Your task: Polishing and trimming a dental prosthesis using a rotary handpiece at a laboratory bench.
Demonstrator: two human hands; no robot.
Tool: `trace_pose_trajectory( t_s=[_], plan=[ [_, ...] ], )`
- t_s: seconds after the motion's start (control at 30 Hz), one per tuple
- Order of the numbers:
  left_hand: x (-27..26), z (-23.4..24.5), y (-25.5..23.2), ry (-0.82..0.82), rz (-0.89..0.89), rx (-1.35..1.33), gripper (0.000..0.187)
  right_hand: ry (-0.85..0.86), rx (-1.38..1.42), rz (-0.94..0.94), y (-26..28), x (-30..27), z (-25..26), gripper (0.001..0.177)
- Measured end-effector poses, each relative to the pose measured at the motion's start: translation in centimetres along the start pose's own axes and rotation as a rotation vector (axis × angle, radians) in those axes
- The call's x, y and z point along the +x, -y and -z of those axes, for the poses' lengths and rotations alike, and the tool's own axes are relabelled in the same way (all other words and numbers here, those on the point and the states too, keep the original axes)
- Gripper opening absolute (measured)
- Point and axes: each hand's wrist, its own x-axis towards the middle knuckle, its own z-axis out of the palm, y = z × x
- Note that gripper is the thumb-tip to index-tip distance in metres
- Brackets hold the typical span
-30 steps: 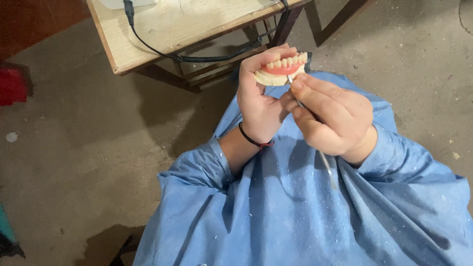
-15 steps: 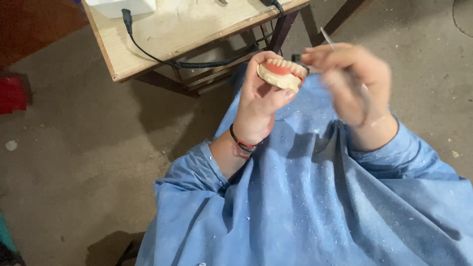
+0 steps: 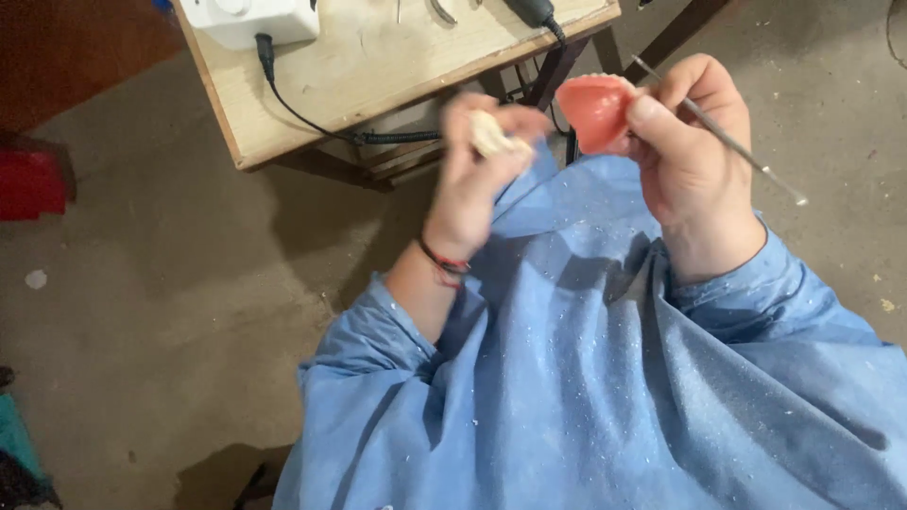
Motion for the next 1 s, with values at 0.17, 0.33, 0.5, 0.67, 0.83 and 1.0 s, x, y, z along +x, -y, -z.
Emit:
trace_pose_trajectory(
  t_s=[0.17, 0.33, 0.5, 0.67, 0.83, 1.0],
  plan=[
    [6.1, 7.8, -6.5, -0.289, -0.253, 1.015, 0.047, 0.042, 0.256, -0.118, 0.9, -0.1, -0.9, 0.023],
    [8.3, 11.2, -7.7, -0.311, -0.22, 1.294, 0.055, 0.121, 0.315, -0.09, 1.5, 0.0, -1.7, 0.026],
    [8.7, 13.8, -6.5, -0.47, -0.093, 1.621, 0.048, 0.107, 0.327, -0.098, 2.1, 0.1, -2.3, 0.026],
    [7.4, 9.2, -7.1, -0.39, -0.155, 1.786, 0.05, 0.211, 0.32, -0.059, 2.1, 0.4, -3.3, 0.027],
    [2.0, -1.0, -8.8, 0.086, -0.353, 0.985, 0.105, 0.144, 0.379, -0.218, 1.5, 0.2, -4.1, 0.027],
    [1.1, -4.7, -9.0, 0.099, -0.241, 0.771, 0.091, 0.142, 0.328, -0.199, 1.6, -0.1, -5.5, 0.031]
  ],
)
